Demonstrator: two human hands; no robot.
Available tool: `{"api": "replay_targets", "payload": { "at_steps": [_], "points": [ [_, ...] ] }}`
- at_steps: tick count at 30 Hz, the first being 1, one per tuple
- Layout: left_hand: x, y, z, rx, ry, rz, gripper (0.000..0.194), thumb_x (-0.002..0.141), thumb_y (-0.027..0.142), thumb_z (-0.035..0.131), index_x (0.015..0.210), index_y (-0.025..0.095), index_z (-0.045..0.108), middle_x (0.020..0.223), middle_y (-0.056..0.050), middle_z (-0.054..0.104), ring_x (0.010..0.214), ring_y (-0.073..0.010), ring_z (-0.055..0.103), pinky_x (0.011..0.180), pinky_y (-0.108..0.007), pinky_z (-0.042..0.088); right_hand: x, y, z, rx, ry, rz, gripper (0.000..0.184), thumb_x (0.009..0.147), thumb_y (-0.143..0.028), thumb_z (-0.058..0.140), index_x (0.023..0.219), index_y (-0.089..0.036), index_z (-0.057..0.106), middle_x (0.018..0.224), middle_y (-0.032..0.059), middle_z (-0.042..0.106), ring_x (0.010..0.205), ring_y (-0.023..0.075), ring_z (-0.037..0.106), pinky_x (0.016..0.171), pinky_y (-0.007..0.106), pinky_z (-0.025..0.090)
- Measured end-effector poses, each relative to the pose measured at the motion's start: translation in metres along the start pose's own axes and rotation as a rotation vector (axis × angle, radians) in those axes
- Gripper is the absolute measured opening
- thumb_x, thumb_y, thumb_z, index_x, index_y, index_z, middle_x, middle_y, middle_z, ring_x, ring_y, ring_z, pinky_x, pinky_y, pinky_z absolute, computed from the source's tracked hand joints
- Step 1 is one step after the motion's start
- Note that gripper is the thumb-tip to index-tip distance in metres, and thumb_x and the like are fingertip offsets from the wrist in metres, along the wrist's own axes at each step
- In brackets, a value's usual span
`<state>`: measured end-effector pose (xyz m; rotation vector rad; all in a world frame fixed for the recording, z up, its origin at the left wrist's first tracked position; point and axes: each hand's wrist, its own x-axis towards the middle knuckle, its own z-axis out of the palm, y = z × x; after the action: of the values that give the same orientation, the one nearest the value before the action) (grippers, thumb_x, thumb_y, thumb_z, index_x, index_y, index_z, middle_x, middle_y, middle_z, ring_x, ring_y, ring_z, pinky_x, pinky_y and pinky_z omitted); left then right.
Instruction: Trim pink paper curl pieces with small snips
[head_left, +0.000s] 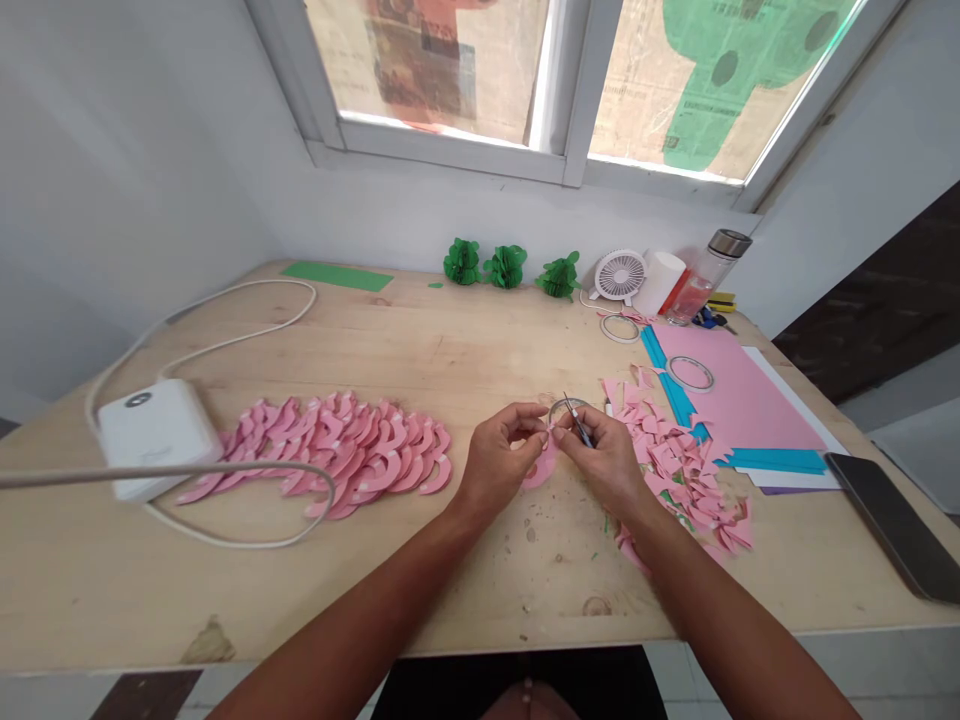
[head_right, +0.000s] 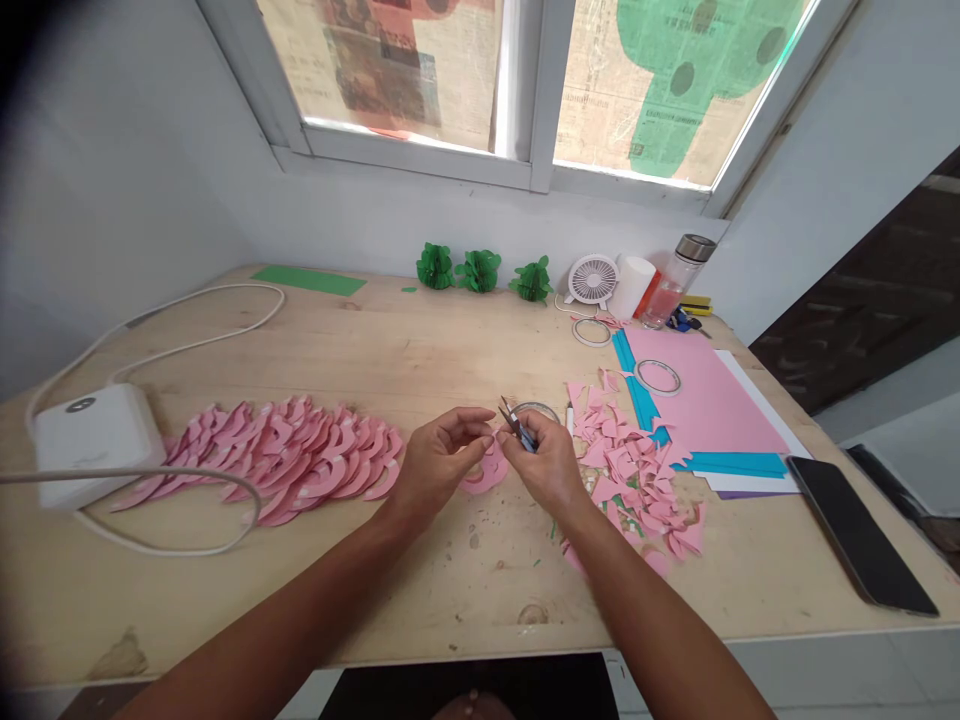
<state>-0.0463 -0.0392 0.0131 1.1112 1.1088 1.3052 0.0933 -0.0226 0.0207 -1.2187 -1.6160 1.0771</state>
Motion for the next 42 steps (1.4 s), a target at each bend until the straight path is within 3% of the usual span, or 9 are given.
{"api": "replay_targets", "payload": {
  "at_steps": [19,30,42],
  "points": [
    [-0.0014,0.0,0.0005,0.043,-0.001,0.038,0.02,0.067,0.022,0.062,0.086,0.015,0.064,0.07,-0.002,0.06,0.053,-0.0091,0.053,0.039,-0.015,0.04,0.0017,0.0024,0.0013,-0.036,0.003,-0.004,0.014,0.073,-0.03,0.057,0.069,-0.016,0.054,0.054,-0.0048,0.04,0.049,0.0086,0.035,0.046,0.021,0.027],
    [-0.0031,0.0009,-0.0006,0.231,0.029,0.201,0.018,0.069,0.016,0.058,0.086,0.018,0.062,0.077,-0.002,0.065,0.075,-0.0147,0.061,0.069,-0.025,0.049,0.0002,0.0016,0.0022,-0.039,0.019,0.041,0.014,0.072,-0.03,0.056,0.069,-0.017,0.054,0.054,-0.0045,0.041,0.05,0.0089,0.036,0.046,0.021,0.028],
    [-0.0031,0.001,-0.001,0.229,0.03,0.186,0.018,0.069,0.017,0.058,0.087,0.018,0.06,0.075,-0.001,0.064,0.075,-0.0143,0.061,0.068,-0.024,0.046,0.0004,0.0033,0.0026,-0.027,0.023,0.048,0.014,0.072,-0.031,0.056,0.069,-0.017,0.055,0.055,-0.0039,0.044,0.05,0.0094,0.038,0.048,0.022,0.03]
  ]
}}
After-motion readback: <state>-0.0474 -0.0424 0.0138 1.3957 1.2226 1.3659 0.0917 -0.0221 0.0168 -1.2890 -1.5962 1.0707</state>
